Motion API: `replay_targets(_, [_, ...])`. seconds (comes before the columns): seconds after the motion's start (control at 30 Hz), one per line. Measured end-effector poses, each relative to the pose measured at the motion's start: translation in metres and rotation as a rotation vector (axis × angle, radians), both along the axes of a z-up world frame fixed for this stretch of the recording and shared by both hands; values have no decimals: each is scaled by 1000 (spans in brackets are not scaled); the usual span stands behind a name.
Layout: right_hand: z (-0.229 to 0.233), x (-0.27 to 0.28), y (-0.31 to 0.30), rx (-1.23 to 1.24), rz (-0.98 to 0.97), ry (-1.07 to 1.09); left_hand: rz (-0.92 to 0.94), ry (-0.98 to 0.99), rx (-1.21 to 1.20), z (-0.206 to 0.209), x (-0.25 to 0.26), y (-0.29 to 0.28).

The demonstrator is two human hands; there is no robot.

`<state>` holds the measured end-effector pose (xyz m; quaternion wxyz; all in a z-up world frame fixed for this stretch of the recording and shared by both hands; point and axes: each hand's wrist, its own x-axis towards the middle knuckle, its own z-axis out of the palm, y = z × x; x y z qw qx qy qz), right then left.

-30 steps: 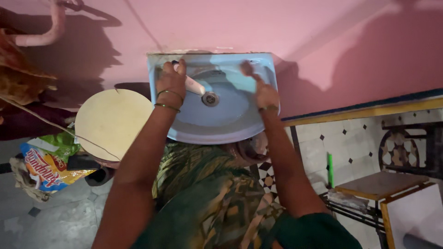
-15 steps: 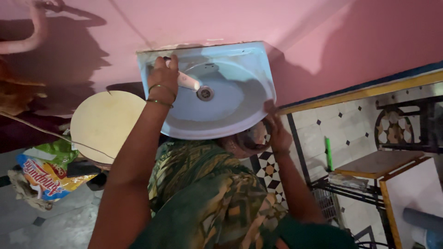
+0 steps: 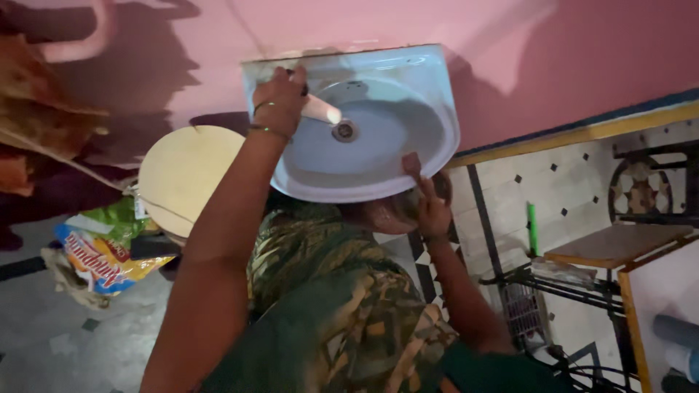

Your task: The person scrubs a white wall-mounted sink with a small reddish sponge under running water. They repeatedly wipe the basin and faucet area, rinsing the sponge and continuing to clean the sink surface throughout the clip.

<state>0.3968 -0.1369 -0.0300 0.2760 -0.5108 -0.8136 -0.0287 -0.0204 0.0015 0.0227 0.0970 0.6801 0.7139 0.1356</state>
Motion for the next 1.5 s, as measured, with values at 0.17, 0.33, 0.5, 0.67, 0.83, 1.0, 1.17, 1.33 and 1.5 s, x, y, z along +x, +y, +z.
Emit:
replay_targets(0.17, [2,-59,-51,-796,-241,40,-69,-59,-2,4,-7,4])
replay_targets(0.33, [40,-133,-59,-319,349,96,-126,-4,-88,8,-13,11])
replay_targets(0.5, [27,-215,-10,-496,201,-304,-112,19,-202,9,-13,21])
replay_targets(0.67, [20,-262,54,-487,115,-232,-87,17,-190,-2,-11,25])
replay_targets(0.83, [41,-220,18,-540,200,-197,-104,-3,-249,1,-12,21])
replay_targets(1.0, [85,-119,16,-438,121,-424,-96,-17,-289,9,-11,21])
replay_targets(1.17, [117,-71,50,-796,-352,-472,-114,-17,-236,2,-10,21])
replay_targets(1.33, [81,-142,18,-805,18,-464,-107,-17,-174,-11,-12,27])
replay_targets(1.5, [47,-214,15,-709,182,-335,-92,-15,-156,-11,-11,26])
